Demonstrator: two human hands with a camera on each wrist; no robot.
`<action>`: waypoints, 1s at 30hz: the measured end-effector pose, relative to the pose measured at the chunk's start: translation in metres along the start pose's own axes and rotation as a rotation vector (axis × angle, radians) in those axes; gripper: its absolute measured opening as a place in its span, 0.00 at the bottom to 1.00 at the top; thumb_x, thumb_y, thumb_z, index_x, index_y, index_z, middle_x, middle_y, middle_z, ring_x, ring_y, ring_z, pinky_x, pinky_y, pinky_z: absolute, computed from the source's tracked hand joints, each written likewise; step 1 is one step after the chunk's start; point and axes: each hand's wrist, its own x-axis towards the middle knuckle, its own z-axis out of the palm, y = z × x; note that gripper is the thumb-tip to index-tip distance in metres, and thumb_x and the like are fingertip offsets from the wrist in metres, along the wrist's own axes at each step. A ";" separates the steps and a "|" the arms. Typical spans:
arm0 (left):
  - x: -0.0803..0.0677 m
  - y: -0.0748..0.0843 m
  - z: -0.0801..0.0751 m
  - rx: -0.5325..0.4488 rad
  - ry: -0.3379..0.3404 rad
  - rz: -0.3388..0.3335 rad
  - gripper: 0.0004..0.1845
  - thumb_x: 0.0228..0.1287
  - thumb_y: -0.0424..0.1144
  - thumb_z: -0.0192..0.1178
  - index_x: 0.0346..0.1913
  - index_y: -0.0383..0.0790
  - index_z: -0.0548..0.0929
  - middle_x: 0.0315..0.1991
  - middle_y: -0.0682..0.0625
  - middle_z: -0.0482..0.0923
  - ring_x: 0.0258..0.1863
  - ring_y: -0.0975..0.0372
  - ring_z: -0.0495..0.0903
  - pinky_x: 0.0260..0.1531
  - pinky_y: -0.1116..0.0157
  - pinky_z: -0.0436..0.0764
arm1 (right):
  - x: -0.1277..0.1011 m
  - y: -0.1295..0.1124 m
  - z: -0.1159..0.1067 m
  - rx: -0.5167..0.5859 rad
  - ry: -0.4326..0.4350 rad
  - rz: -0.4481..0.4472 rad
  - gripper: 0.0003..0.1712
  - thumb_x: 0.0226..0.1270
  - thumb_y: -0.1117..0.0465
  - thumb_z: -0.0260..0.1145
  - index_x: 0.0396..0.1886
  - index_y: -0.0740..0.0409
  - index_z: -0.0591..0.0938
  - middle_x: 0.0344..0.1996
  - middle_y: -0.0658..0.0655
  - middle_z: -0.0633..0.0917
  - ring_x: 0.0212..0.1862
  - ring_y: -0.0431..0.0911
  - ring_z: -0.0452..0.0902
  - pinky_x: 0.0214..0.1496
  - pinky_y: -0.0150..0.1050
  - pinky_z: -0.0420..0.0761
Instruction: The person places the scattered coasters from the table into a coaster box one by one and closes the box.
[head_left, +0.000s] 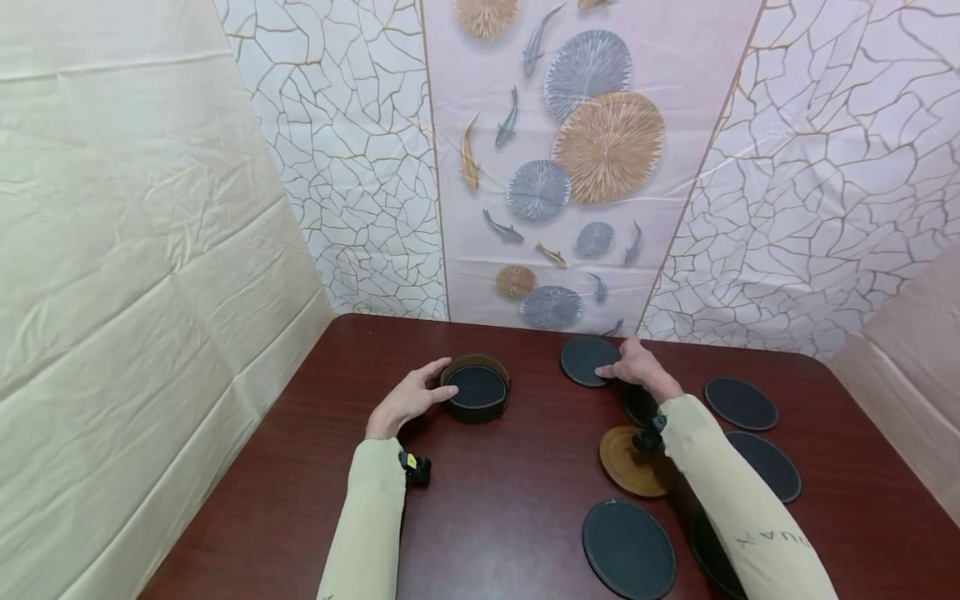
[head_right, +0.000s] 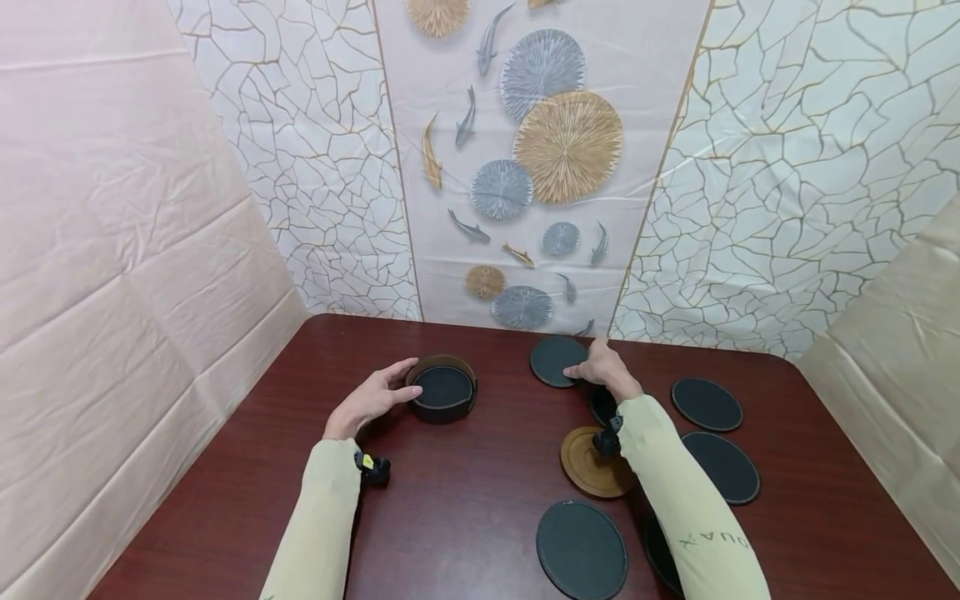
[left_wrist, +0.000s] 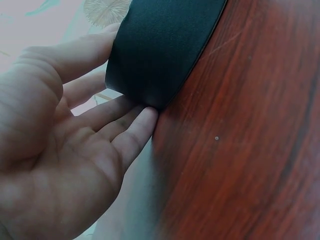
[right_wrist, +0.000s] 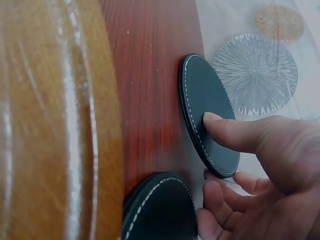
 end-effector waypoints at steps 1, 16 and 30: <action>0.000 0.000 0.000 0.000 0.001 0.002 0.38 0.66 0.46 0.64 0.76 0.54 0.61 0.75 0.50 0.61 0.75 0.53 0.59 0.69 0.50 0.67 | -0.001 -0.001 -0.001 0.000 0.006 -0.012 0.46 0.65 0.52 0.68 0.67 0.76 0.55 0.63 0.79 0.65 0.63 0.68 0.66 0.63 0.58 0.71; 0.000 0.002 0.001 0.005 0.007 0.007 0.37 0.66 0.45 0.64 0.76 0.53 0.62 0.75 0.50 0.61 0.75 0.54 0.60 0.69 0.52 0.66 | -0.021 -0.016 -0.005 -0.044 0.180 -0.137 0.27 0.65 0.60 0.67 0.54 0.65 0.63 0.46 0.70 0.75 0.43 0.60 0.74 0.41 0.50 0.76; -0.002 0.002 0.000 0.017 0.002 0.002 0.37 0.66 0.47 0.64 0.76 0.54 0.61 0.75 0.51 0.61 0.75 0.54 0.59 0.70 0.52 0.66 | -0.035 -0.032 -0.005 -0.061 0.225 -0.239 0.26 0.70 0.62 0.62 0.63 0.66 0.67 0.52 0.72 0.77 0.53 0.63 0.76 0.47 0.54 0.78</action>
